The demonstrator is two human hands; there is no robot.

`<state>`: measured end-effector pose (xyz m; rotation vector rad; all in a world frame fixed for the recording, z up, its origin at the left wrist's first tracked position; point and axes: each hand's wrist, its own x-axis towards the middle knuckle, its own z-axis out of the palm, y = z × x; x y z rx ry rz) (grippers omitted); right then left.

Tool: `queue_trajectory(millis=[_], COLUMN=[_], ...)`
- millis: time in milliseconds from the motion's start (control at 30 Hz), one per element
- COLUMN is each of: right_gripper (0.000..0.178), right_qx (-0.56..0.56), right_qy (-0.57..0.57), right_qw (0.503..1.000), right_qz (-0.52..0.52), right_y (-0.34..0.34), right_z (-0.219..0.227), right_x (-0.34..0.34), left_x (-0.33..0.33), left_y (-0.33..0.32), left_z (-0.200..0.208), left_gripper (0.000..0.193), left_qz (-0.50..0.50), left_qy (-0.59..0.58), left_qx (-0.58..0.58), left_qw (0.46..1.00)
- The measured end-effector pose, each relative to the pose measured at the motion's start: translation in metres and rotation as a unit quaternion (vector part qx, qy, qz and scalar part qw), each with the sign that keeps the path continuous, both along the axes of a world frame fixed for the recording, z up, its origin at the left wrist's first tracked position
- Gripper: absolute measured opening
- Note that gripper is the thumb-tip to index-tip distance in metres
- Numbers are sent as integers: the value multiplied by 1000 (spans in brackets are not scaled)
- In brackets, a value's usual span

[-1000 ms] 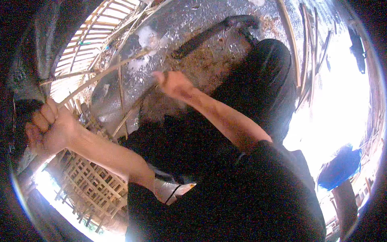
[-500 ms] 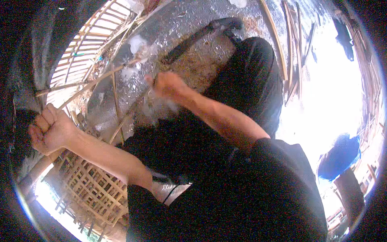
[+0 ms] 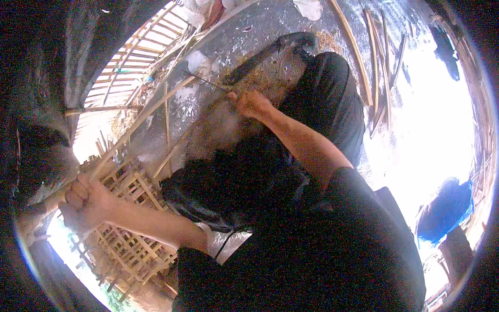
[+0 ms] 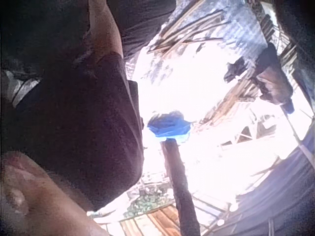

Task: The person carves thin strips of wood using a machete while sitting on the floor. The person holds several strips together, trims the edges to shape them, and then handles a small wooden basket structure.

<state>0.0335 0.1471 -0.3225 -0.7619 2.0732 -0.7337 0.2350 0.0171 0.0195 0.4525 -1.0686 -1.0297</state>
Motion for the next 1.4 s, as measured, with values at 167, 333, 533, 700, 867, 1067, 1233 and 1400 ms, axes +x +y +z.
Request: queue_trajectory(millis=[167,333,533,700,867,1067,1233,1400], right_gripper=[90,80,67,63,62,65,81,79], right_qx=[-17,-88,-224,-98,-245,-272,0,-27], right_qy=[-40,-52,-4,33,-42,-65,-84,-75], right_qw=[999,994,975,994,968,960,995,995], right_qz=[1,-28,-6,-29,-25,-13,-46,-65], right_y=[11,10,25,26,10,9,11,13], right_z=[13,75,87,20,115,74,-10,-24], right_x=[-5,39,85,44,65,60,42,45], left_x=[15,4,-11,-31,-64,-52,-34,-26], left_y=[2,-2,2,2,9,-15,-6,-12], left_z=[-51,-82,-84,-88,-71,-73,-73,-55], left_gripper=[33,34,31,30,31,30,30,33], left_qz=[-434,-324,-347,-408,-448,-479,-482,-377], left_qy=[33,-9,-3,7,-40,-33,-34,-15], left_qx=[-78,-17,-50,-60,-93,-100,-101,-37], left_qw=[897,946,936,911,888,871,870,925])
